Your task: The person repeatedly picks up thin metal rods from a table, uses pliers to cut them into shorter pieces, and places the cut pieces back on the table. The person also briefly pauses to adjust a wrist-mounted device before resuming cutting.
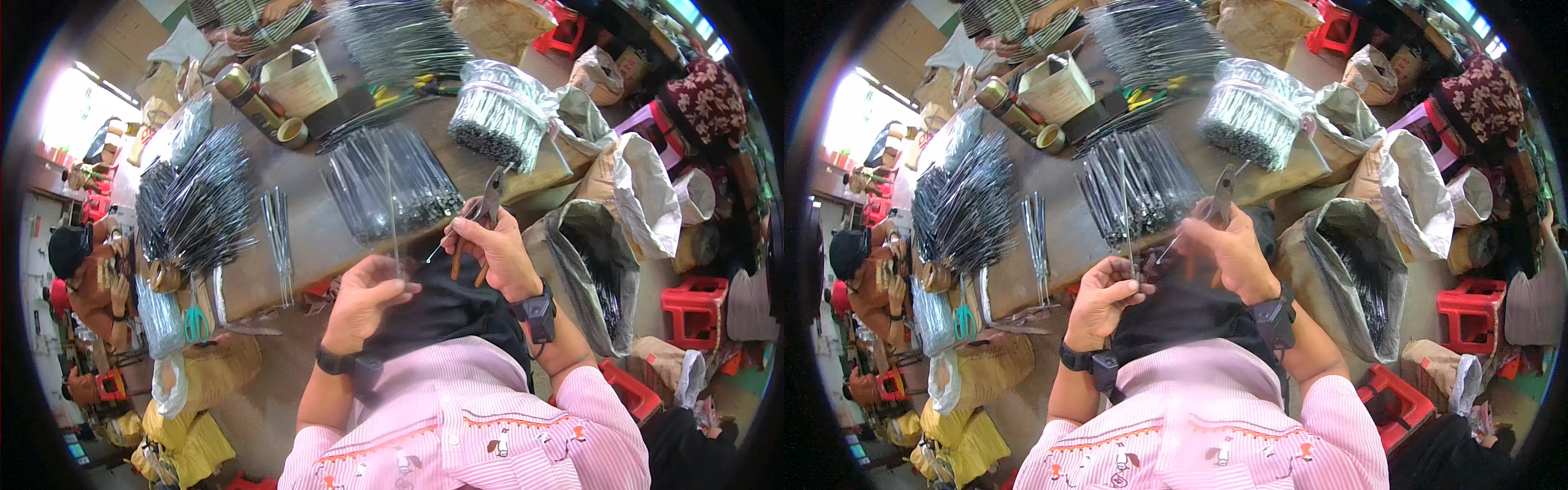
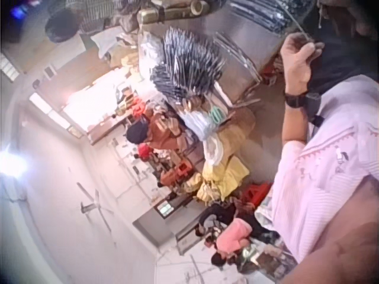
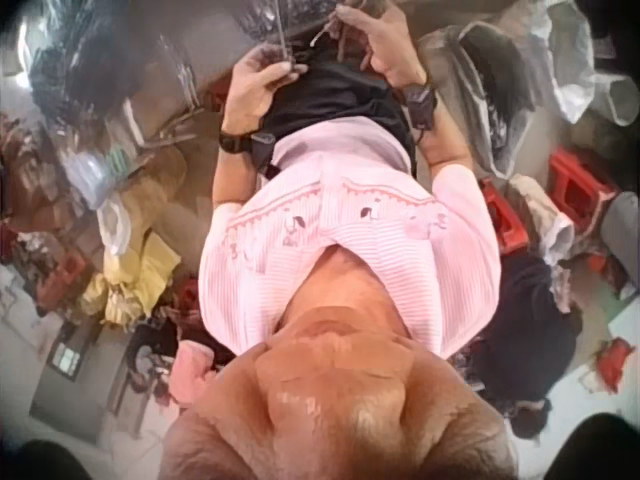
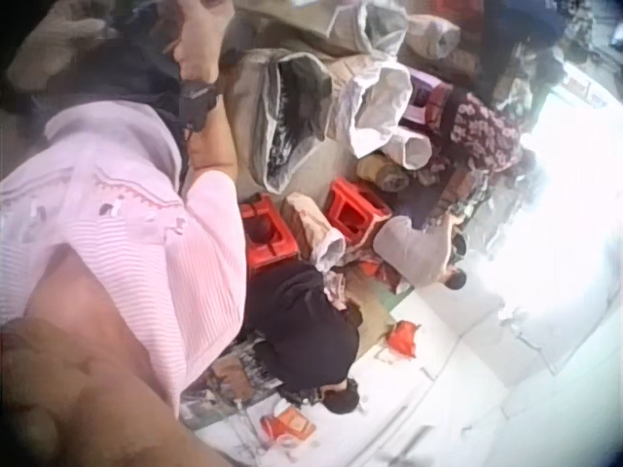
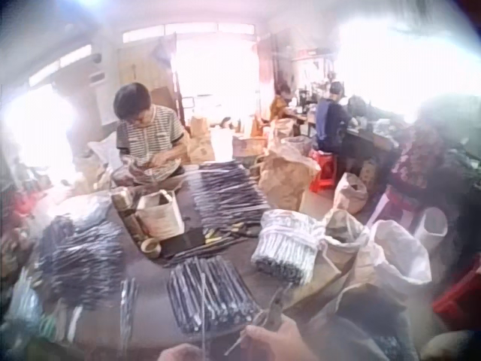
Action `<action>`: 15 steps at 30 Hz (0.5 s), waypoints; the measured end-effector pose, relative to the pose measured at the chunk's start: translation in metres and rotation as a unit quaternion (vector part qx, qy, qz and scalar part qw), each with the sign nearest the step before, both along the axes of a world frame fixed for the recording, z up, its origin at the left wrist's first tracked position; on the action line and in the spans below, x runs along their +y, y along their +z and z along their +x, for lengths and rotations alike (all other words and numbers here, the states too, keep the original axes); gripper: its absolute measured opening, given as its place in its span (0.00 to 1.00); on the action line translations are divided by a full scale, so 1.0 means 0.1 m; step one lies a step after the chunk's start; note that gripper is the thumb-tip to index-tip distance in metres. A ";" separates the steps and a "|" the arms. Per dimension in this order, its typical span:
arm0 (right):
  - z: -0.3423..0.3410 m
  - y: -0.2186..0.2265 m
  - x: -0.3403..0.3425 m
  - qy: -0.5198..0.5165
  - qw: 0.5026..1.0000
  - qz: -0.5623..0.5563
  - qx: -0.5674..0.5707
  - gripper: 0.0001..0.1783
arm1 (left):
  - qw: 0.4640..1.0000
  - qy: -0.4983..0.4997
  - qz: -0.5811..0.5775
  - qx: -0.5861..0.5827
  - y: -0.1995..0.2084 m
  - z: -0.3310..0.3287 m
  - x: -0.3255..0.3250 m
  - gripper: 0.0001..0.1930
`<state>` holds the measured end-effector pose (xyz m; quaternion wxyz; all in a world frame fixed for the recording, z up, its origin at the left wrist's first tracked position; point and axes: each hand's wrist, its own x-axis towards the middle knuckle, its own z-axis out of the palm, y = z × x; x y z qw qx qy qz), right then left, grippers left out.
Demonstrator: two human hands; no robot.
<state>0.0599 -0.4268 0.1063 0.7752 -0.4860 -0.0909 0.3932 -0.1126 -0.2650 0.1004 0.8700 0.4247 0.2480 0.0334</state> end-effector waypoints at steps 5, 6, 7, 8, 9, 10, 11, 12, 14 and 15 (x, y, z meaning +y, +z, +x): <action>-0.19 0.08 0.06 -0.023 0.996 0.000 -0.085 0.09 | 0.999 0.007 0.024 -0.028 0.05 0.07 -0.09 0.10; -0.21 0.08 0.07 -0.022 0.994 -0.001 -0.106 0.09 | 0.999 0.010 0.031 -0.037 0.05 0.08 -0.10 0.10; -0.22 0.07 0.06 -0.020 0.992 -0.005 -0.125 0.09 | 0.998 0.013 0.040 -0.047 0.05 0.09 -0.11 0.10; -0.24 0.06 0.06 -0.019 0.989 -0.009 -0.144 0.08 | 0.997 0.015 0.050 -0.052 0.05 0.10 -0.12 0.09; -0.26 0.04 0.06 -0.016 0.986 -0.011 -0.166 0.08 | 0.996 0.016 0.061 -0.056 0.04 0.11 -0.13 0.09; -0.27 0.02 0.05 -0.007 0.986 -0.019 -0.164 0.08 | 0.995 0.017 0.072 -0.060 0.04 0.11 -0.13 0.09; -0.29 0.00 0.05 0.003 0.986 -0.026 -0.166 0.07 | 0.994 0.014 0.083 -0.063 0.03 0.12 -0.13 0.09; -0.31 -0.01 0.05 0.013 0.984 -0.029 -0.173 0.07 | 0.993 0.010 0.094 -0.065 0.02 0.13 -0.12 0.08; -0.37 -0.05 0.09 0.025 0.986 -0.024 -0.162 0.07 | 0.992 0.008 0.110 -0.061 0.01 0.15 -0.11 0.08; -0.39 -0.06 0.11 0.030 0.986 -0.040 -0.156 0.06 | 0.992 0.008 0.115 -0.054 0.00 0.15 -0.11 0.08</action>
